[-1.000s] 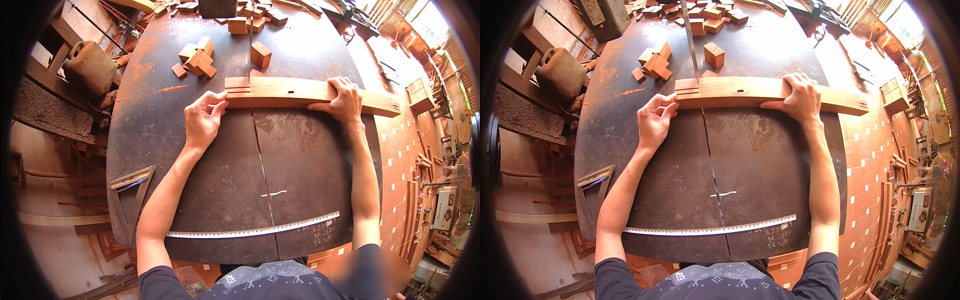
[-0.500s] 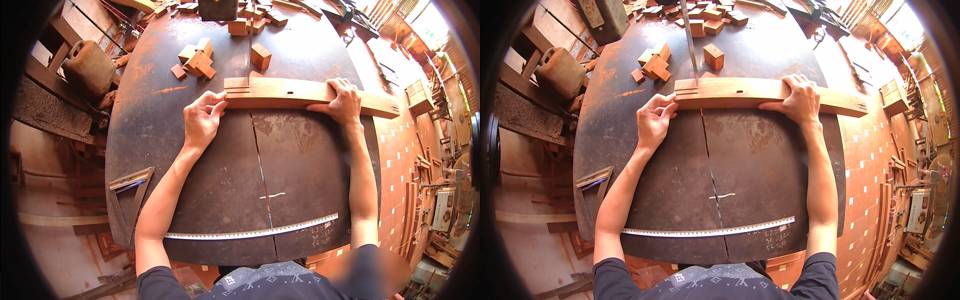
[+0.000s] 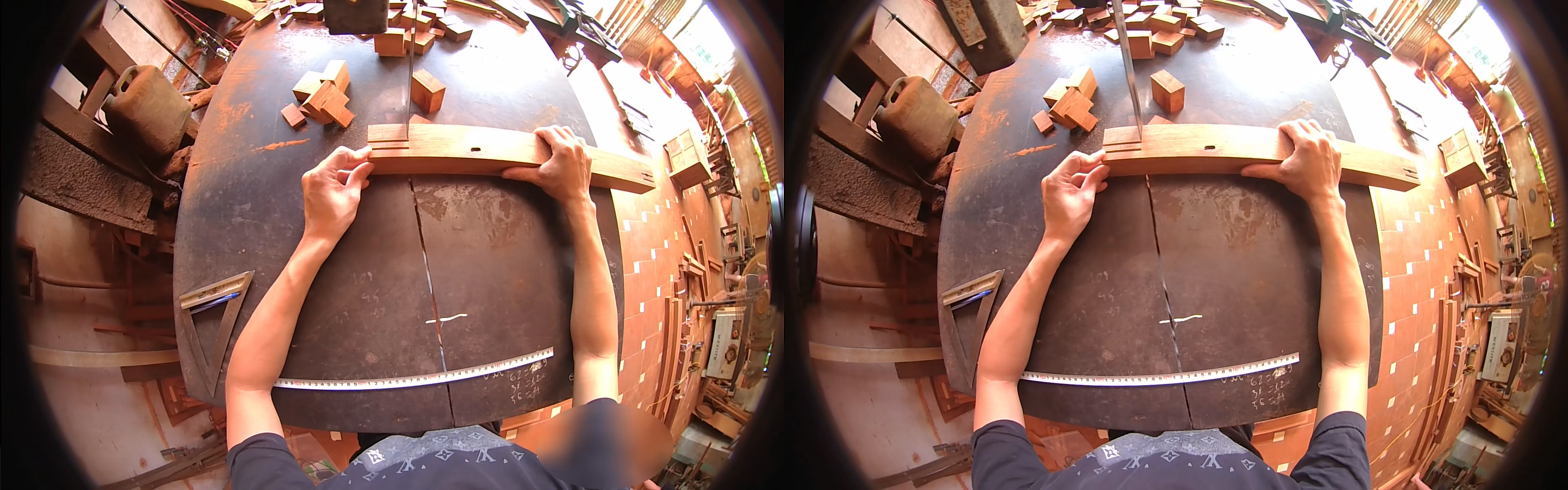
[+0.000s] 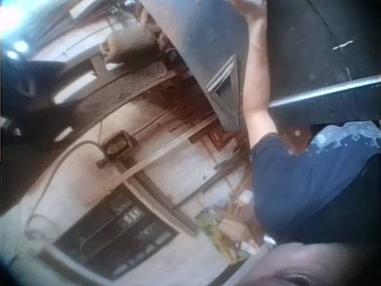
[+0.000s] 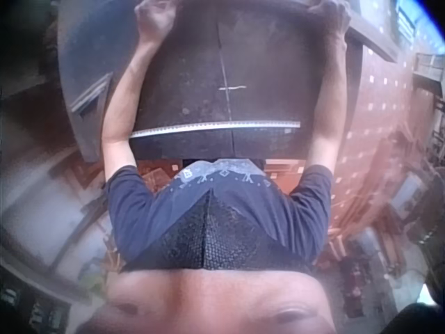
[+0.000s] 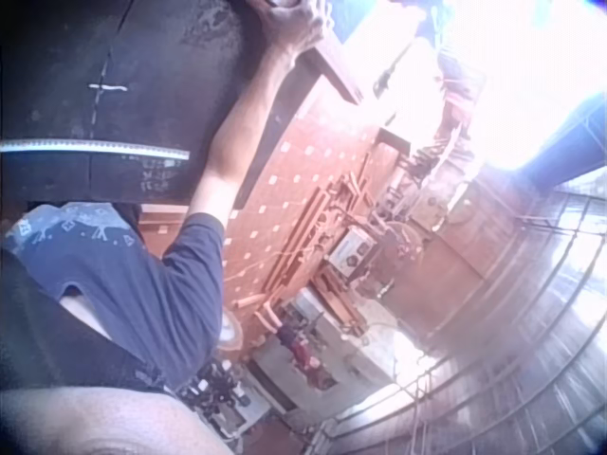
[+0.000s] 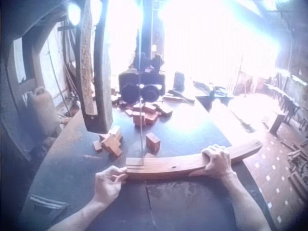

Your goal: The person measures and marks wooden planks with a ruler and pencil, then uses a band saw to cut notches and trim the ends. The cut pieces are placed on the floor.

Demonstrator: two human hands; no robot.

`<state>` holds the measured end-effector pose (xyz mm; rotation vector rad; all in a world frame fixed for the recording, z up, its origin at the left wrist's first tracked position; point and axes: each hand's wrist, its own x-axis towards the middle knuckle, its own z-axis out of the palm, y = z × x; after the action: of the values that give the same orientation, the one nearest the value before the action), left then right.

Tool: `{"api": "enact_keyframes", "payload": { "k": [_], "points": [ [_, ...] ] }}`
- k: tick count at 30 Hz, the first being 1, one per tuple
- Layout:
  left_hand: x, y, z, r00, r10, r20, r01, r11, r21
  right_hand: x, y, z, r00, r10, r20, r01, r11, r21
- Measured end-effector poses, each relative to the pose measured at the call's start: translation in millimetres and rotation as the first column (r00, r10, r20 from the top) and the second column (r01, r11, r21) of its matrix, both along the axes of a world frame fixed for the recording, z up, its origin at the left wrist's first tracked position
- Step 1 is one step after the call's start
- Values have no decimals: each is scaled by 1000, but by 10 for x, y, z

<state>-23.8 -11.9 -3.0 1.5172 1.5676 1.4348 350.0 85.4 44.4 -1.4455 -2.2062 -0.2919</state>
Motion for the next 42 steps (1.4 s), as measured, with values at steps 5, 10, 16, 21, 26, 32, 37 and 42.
{"api": "enact_keyframes", "payload": {
  "k": [5, 10, 16, 21, 26, 32, 37, 42],
  "points": [
    [16, 22, -37, 999, 26, 36, -28, 998, 60, -4, -3, 6, 1000, -15, -2, 15, 1000, -26],
    [11, 21, -56, 999, 29, 43, -32, 998, 60, -10, -8, 24, 1000, -10, 3, 10, 1000, -22],
    [24, 13, -17, 1000, 28, 2, -28, 999, 41, 18, -12, 2, 1000, -10, -15, 9, 1000, -25],
    [29, -1, -10, 999, 50, -11, -49, 997, 58, -40, -47, 76, 1000, -22, -12, 21, 997, -68],
    [59, -25, 60, 996, 60, -72, -58, 998, 31, 10, -30, 22, 1000, -22, -10, 22, 999, -37],
    [37, -23, 72, 997, 49, -62, -47, 998, 29, -15, -13, 37, 999, -38, -25, 36, 997, -71],
    [-7, -46, 16, 997, 33, -71, -28, 998, 64, 1, -37, 61, 1000, -18, -16, 17, 997, -75],
    [-20, -120, 57, 997, -5, -78, 12, 996, 93, 27, -87, 58, 1000, 8, -12, -8, 998, -58]
  ]
}}
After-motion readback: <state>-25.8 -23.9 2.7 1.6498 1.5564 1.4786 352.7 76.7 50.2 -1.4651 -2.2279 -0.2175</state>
